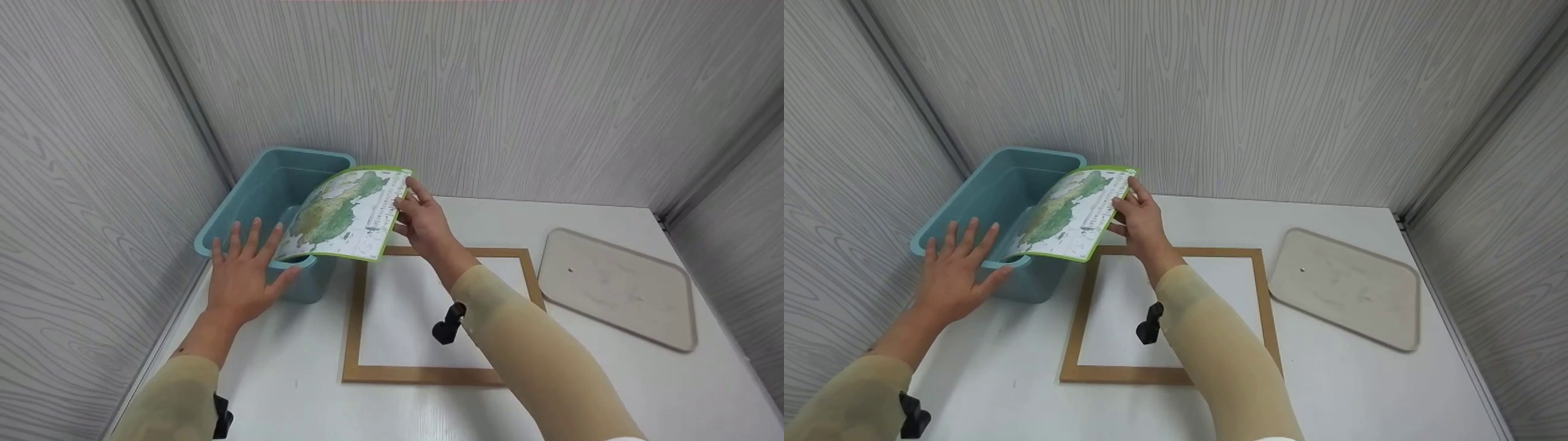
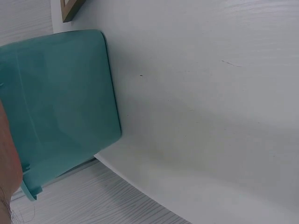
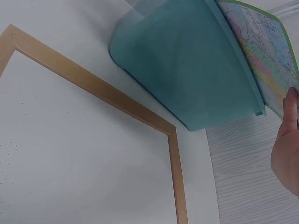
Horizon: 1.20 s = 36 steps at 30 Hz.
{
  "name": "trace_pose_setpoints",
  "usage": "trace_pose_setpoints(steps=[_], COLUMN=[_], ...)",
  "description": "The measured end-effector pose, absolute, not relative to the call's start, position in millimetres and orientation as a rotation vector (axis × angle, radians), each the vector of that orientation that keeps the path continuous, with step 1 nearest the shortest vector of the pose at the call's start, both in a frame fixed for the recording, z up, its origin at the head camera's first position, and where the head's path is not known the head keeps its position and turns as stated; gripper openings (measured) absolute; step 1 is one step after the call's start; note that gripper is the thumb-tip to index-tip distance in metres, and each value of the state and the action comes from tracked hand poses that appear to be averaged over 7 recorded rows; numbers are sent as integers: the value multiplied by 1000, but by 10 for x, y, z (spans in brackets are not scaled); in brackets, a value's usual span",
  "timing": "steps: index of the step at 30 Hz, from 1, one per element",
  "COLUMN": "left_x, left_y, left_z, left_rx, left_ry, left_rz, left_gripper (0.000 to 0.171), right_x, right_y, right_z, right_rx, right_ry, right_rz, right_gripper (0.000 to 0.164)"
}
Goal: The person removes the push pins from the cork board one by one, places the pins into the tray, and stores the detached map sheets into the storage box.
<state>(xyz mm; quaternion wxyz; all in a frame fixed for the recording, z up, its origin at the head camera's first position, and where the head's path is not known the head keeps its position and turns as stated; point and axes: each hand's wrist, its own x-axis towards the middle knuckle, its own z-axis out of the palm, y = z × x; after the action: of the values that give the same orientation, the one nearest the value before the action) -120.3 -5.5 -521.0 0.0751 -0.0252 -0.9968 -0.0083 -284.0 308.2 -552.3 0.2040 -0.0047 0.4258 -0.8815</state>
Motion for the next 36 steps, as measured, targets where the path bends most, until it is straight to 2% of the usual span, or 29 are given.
trace_pose_setpoints(steps=[16, 36], left_x=[-1223, -1233], left_y=[-28, -31], left_z=[-5184, -5206], left_rx=[-69, -84], left_ry=[-2980, -2993], left_rz=[-19, -48], left_gripper=[92, 93], right_x=[-2796, -2748], right_y=[2868, 2763], right_z=[-5483, -5465], right_rx=[-95, -172], right_ry=[1190, 1138], right_rz=[-2408, -2345], right_gripper=[67, 74])
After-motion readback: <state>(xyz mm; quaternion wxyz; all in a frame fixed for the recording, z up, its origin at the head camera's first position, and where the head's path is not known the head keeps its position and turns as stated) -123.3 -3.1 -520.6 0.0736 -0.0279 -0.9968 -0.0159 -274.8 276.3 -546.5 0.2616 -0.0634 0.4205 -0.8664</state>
